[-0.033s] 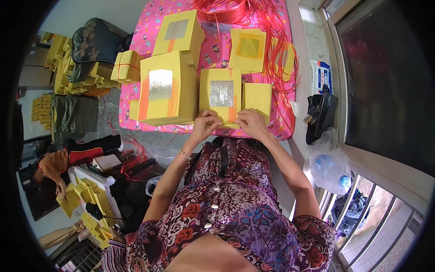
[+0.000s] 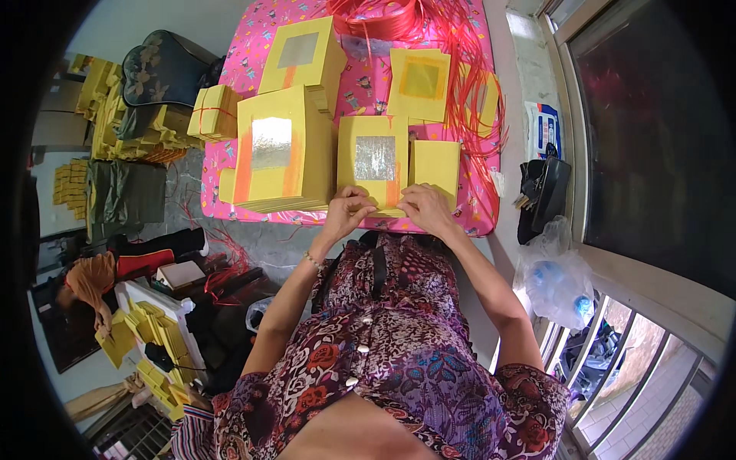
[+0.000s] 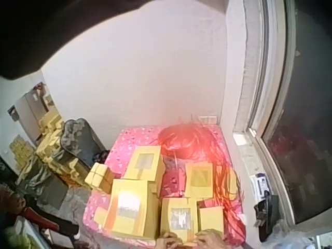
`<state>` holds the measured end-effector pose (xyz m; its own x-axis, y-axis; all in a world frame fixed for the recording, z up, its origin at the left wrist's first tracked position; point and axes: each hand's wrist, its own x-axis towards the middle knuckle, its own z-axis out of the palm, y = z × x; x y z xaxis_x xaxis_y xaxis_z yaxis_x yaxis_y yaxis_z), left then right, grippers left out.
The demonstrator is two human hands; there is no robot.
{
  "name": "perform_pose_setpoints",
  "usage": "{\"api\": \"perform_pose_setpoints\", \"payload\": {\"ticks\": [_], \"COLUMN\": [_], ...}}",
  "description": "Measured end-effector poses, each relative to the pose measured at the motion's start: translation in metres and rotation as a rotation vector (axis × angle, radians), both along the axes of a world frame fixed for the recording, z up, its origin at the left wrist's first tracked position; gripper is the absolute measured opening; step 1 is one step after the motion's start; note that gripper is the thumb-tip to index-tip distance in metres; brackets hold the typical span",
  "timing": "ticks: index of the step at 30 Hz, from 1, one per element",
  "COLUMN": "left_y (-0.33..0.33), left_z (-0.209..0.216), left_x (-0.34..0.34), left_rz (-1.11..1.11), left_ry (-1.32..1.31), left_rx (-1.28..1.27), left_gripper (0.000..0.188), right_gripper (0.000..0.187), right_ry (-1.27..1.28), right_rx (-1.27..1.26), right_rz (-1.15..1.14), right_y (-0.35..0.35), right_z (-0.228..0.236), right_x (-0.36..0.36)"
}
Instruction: Folding and stacking sheets of yellow paper decorated with metallic squares.
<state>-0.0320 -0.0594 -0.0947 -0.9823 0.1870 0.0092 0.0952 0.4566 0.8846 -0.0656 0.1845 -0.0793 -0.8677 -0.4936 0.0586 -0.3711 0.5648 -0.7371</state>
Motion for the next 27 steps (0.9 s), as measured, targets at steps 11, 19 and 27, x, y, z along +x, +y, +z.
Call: {"api": "perform_pose_setpoints", "payload": {"ticks": [11,19,27], "left_y": [-0.001,-0.002,0.003], "left_z": [-0.001,-0.005,0.011], "left_x": [0.000,0.001,0.002], "left_rz": [-0.023,-0.006,-0.007], "left_ry": [0.031,0.019,-0.060], "left_rx": [-0.040,-0.002,0.030], "left_gripper": [0.020,0.018,0.020], "right_gripper": [0.015,0.016,0.015], "right_ry": [0.001,-0.028,-0.072], "right_rx": [0.026,0.026,0.071], "right_rz": [0.001,0.004,0.010], "right_y": [0.000,0.000,-0.003], "right_z": [-0.002,0.000,0.010], "right_x": [-0.001,-0.002,-0.004]}}
